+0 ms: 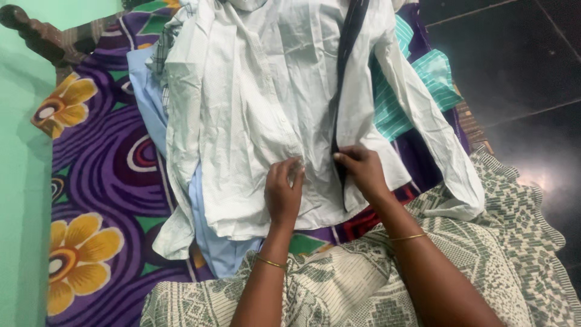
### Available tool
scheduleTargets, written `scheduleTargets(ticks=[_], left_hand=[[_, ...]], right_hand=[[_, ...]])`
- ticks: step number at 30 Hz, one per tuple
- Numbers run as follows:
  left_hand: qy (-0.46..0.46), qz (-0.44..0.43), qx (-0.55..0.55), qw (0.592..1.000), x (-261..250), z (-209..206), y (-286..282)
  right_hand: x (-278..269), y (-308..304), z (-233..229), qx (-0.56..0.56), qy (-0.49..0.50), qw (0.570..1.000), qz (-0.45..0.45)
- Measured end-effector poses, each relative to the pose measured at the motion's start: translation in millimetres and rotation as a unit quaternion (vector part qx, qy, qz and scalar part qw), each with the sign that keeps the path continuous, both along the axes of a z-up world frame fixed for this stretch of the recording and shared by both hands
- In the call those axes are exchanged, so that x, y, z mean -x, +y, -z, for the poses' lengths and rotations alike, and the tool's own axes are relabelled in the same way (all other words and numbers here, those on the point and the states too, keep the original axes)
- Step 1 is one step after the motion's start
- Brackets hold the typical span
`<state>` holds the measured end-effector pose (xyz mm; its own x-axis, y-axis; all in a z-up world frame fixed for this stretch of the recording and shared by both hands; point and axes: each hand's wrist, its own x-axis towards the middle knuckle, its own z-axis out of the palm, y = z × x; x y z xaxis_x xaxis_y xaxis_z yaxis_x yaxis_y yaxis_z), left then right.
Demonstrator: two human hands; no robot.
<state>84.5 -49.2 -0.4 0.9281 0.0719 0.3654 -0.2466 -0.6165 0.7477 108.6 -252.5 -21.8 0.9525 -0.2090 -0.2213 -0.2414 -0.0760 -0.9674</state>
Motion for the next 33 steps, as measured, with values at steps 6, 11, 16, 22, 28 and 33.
scheduleTargets(ticks=[6, 11, 16, 22, 28, 33], left_hand=[[-0.049, -0.008, -0.046, 0.998, -3, -2, -2], [-0.027, -0.011, -0.067, 0.997, -10, 2, -5], [-0.012, 0.0, -0.063, 0.998, -20, 13, -2], [-0.004, 0.037, -0.071, 0.997, -29, 17, 11], [0.062, -0.003, 0.028, 0.998, 19, -19, -4], [0.071, -0.019, 0.072, 0.995, 59, -33, -23]], right_hand=[[8, -3, 3, -0.179, 0.103, 0.974, -0.089], [16, -8, 17, -0.176, 0.124, 0.97, -0.114], [24, -3, 23, -0.196, 0.064, 0.975, -0.082], [28, -5, 28, -0.102, -0.009, 0.993, -0.055], [43, 1, 18, -0.124, -0.069, 0.988, -0.055], [76, 27, -4, -0.079, -0.055, 0.993, -0.068]])
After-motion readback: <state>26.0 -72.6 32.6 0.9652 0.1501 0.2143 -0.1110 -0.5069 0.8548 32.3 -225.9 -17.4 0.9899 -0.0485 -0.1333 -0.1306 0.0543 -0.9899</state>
